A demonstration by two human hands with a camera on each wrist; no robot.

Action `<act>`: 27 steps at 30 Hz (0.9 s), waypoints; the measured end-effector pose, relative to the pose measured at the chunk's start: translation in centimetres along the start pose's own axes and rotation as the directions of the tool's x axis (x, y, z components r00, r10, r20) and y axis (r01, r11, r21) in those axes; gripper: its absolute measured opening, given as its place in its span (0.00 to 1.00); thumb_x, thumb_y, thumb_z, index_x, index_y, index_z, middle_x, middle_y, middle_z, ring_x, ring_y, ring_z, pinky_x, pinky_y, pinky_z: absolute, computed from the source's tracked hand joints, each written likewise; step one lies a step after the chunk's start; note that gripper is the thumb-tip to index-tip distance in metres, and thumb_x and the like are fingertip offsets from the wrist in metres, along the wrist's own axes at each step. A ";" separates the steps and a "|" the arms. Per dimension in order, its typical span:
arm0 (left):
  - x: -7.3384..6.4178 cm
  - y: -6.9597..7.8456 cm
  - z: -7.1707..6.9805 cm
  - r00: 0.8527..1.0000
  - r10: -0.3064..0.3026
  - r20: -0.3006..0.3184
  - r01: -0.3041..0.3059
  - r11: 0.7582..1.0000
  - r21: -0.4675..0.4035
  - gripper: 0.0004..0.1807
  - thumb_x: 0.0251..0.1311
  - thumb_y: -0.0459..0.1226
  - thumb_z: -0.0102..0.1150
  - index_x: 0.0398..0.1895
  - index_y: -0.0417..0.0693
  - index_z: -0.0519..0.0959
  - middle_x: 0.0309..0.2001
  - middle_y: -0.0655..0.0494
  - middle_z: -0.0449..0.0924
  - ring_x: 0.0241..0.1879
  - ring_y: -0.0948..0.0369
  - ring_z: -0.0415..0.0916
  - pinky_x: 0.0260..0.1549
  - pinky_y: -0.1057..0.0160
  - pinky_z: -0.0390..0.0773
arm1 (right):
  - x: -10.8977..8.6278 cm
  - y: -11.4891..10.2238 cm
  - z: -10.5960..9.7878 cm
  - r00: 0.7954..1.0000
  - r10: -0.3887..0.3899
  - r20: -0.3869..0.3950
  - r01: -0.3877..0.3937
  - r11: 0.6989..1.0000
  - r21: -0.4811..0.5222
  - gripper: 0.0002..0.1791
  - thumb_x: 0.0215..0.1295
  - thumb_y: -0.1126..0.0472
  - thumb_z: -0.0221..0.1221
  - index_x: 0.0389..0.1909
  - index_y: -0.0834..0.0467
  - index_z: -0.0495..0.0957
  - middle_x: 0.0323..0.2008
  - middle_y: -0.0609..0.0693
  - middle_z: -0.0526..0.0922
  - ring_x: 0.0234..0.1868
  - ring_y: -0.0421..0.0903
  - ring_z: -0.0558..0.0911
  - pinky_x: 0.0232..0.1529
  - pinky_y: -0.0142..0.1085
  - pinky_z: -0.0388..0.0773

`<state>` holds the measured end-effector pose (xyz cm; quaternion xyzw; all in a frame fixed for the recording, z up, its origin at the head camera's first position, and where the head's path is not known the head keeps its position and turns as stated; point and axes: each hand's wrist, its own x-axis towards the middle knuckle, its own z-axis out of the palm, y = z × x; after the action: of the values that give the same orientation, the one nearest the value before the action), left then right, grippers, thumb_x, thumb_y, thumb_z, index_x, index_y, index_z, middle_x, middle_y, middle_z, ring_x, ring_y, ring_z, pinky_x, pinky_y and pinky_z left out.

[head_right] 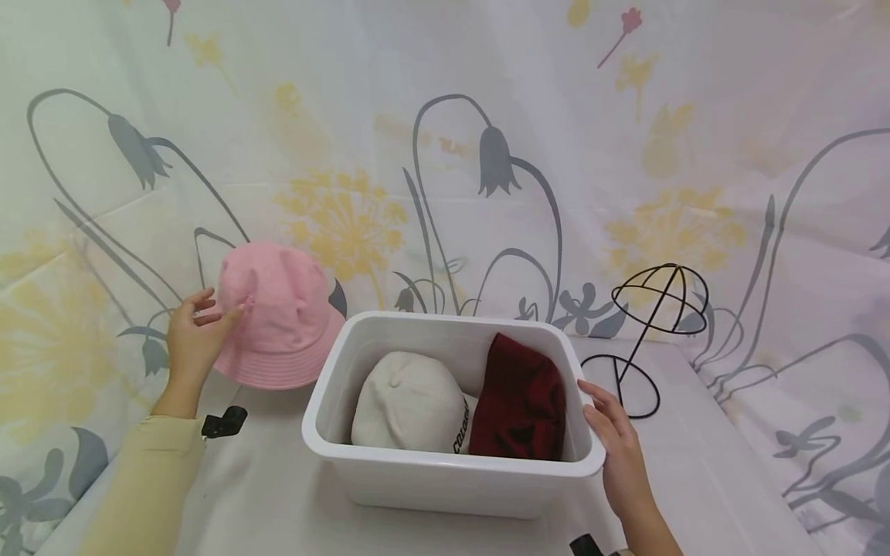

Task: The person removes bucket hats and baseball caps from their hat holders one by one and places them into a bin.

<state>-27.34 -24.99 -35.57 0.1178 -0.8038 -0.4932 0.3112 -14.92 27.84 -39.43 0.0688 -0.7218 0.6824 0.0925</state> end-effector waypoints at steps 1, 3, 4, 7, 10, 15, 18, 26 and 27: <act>0.1 -0.1 0.0 1.000 -0.008 0.018 0.008 1.000 0.013 0.38 0.49 0.51 0.67 0.62 0.43 0.68 0.53 0.45 0.68 0.49 0.53 0.71 0.45 0.62 0.74 | 0.0 0.0 0.0 1.000 -0.004 0.000 0.004 1.000 -0.001 0.21 0.74 0.58 0.40 0.65 0.56 0.61 0.53 0.43 0.69 0.48 0.39 0.72 0.39 0.32 0.74; 0.2 -0.1 -0.1 0.998 -0.023 0.056 0.021 0.999 0.036 0.39 0.50 0.52 0.65 0.62 0.42 0.67 0.55 0.41 0.67 0.51 0.49 0.71 0.48 0.55 0.73 | 0.1 0.0 0.0 1.000 -0.010 0.002 0.010 1.000 0.003 0.21 0.74 0.58 0.40 0.65 0.56 0.61 0.53 0.43 0.69 0.48 0.39 0.73 0.39 0.31 0.74; 0.3 -0.1 -0.1 0.997 -0.022 0.073 0.019 0.999 0.041 0.39 0.50 0.52 0.65 0.62 0.40 0.67 0.56 0.39 0.67 0.52 0.47 0.71 0.49 0.51 0.72 | 0.1 -0.1 0.0 1.000 -0.012 0.003 0.012 1.000 0.005 0.21 0.74 0.58 0.40 0.65 0.56 0.61 0.53 0.43 0.69 0.48 0.39 0.73 0.39 0.31 0.74; 0.5 0.2 0.0 0.994 -0.012 0.113 0.003 0.996 0.084 0.37 0.54 0.52 0.62 0.61 0.37 0.68 0.57 0.36 0.67 0.52 0.44 0.71 0.49 0.49 0.71 | 0.1 -0.1 -0.1 1.000 -0.017 0.007 0.017 1.000 0.011 0.21 0.74 0.59 0.40 0.65 0.56 0.61 0.53 0.43 0.69 0.48 0.39 0.72 0.39 0.31 0.74; 0.6 0.6 0.1 0.994 0.008 0.108 -0.021 0.993 0.118 0.30 0.58 0.48 0.60 0.56 0.35 0.71 0.57 0.38 0.70 0.51 0.43 0.72 0.48 0.48 0.72 | 0.1 -0.1 -0.1 1.000 -0.017 0.006 0.017 1.000 0.016 0.21 0.74 0.59 0.40 0.65 0.56 0.61 0.54 0.44 0.69 0.48 0.39 0.72 0.39 0.31 0.74; 0.3 1.3 0.5 0.999 0.014 0.035 -0.019 0.990 0.140 0.17 0.60 0.41 0.58 0.44 0.34 0.75 0.55 0.42 0.74 0.48 0.44 0.75 0.45 0.49 0.73 | 0.1 0.0 -0.2 1.000 -0.015 0.002 0.015 1.000 0.020 0.21 0.74 0.59 0.40 0.65 0.56 0.61 0.54 0.44 0.68 0.48 0.38 0.72 0.39 0.31 0.74; 0.2 1.5 0.6 1.000 -0.001 0.005 0.000 0.990 0.139 0.14 0.61 0.39 0.57 0.41 0.35 0.75 0.53 0.41 0.75 0.48 0.44 0.75 0.44 0.50 0.72 | 0.1 0.0 -0.1 1.000 -0.014 0.004 0.014 1.000 0.018 0.21 0.74 0.59 0.40 0.65 0.56 0.61 0.54 0.43 0.68 0.48 0.38 0.72 0.39 0.31 0.74; 0.3 1.7 0.1 0.997 -0.045 -0.069 0.052 0.993 0.107 0.15 0.58 0.40 0.61 0.36 0.35 0.77 0.47 0.39 0.78 0.48 0.44 0.71 0.44 0.49 0.66 | 0.1 0.0 0.0 1.000 -0.004 -0.001 0.004 1.000 0.016 0.21 0.74 0.58 0.41 0.65 0.55 0.62 0.53 0.43 0.69 0.47 0.38 0.72 0.39 0.31 0.74; 0.3 1.8 0.1 0.996 -0.047 -0.081 0.056 0.993 0.105 0.15 0.58 0.40 0.61 0.36 0.34 0.77 0.45 0.39 0.79 0.47 0.44 0.72 0.43 0.50 0.66 | 0.1 0.0 0.0 1.000 -0.003 0.000 0.003 1.000 0.017 0.21 0.74 0.58 0.40 0.65 0.55 0.62 0.53 0.43 0.69 0.48 0.38 0.72 0.39 0.31 0.74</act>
<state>-27.41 -24.25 -33.95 0.1742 -0.8129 -0.4524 0.3227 -15.03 27.86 -39.38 0.0705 -0.7160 0.6882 0.0931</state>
